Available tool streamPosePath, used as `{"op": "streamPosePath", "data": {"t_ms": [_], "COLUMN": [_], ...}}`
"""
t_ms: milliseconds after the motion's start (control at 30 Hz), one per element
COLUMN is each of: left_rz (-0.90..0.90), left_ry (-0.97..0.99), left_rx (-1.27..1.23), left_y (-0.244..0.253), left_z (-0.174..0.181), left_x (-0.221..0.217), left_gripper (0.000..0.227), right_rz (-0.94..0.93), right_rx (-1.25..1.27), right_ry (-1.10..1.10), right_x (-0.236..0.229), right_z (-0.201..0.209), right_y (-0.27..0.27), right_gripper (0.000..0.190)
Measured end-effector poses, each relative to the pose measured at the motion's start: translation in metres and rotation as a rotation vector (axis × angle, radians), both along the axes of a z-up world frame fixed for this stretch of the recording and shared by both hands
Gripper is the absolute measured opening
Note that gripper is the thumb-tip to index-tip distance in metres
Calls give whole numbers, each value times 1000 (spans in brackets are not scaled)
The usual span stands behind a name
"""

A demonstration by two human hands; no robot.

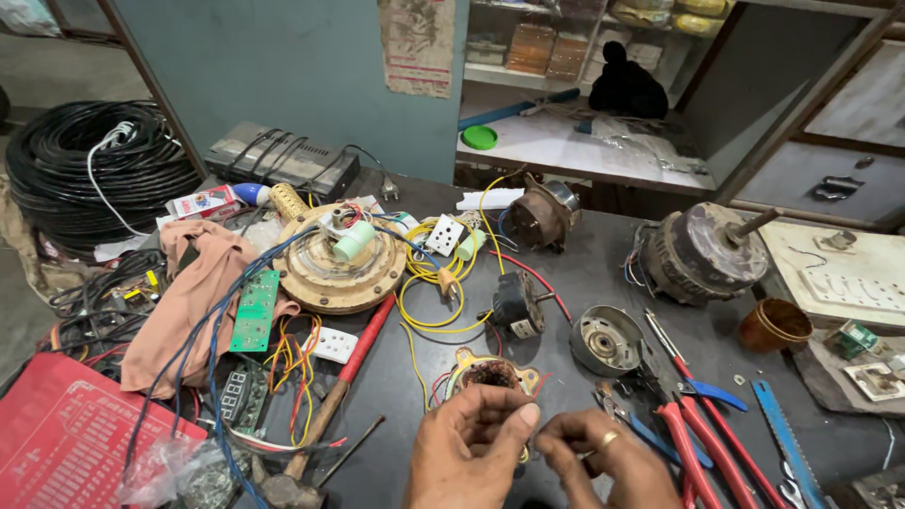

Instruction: The person repairs a small electrical motor by stripping wire insulation and connecting wires to the motor's internal terminals. They use pliers to cut and strip the wires and manipulate the motor housing to access the connection points.

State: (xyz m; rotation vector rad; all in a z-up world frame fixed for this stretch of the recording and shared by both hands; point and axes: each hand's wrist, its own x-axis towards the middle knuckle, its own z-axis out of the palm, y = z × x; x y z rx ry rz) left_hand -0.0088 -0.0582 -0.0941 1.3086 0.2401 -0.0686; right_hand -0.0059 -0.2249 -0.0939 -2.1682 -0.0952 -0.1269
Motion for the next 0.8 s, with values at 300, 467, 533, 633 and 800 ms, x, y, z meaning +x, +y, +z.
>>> {"op": "streamPosePath", "data": {"t_ms": [300,467,533,633,800], "left_rz": [4,29,36,25,-12], "left_ry": [23,66,74,80,64], "left_rx": [136,80,52,46,17], "left_y": [-4,-7,-7,-6,-6], "left_z": [-4,-19,-22,-19,-15], "left_x": [-1,2,3,4,5], "left_gripper": [22,22,22,23,22], "right_rz": [15,115,122,112,24], "right_rx": [-47,74,131,203,155], "right_ry": [-14,70,109,227,327], "right_x": [-1,1,0,2,1], "right_z": [-20,-26,-25,-19,-9], "right_y": [7,-1,-1,3,3], "right_gripper": [11,10,9,9,12]}}
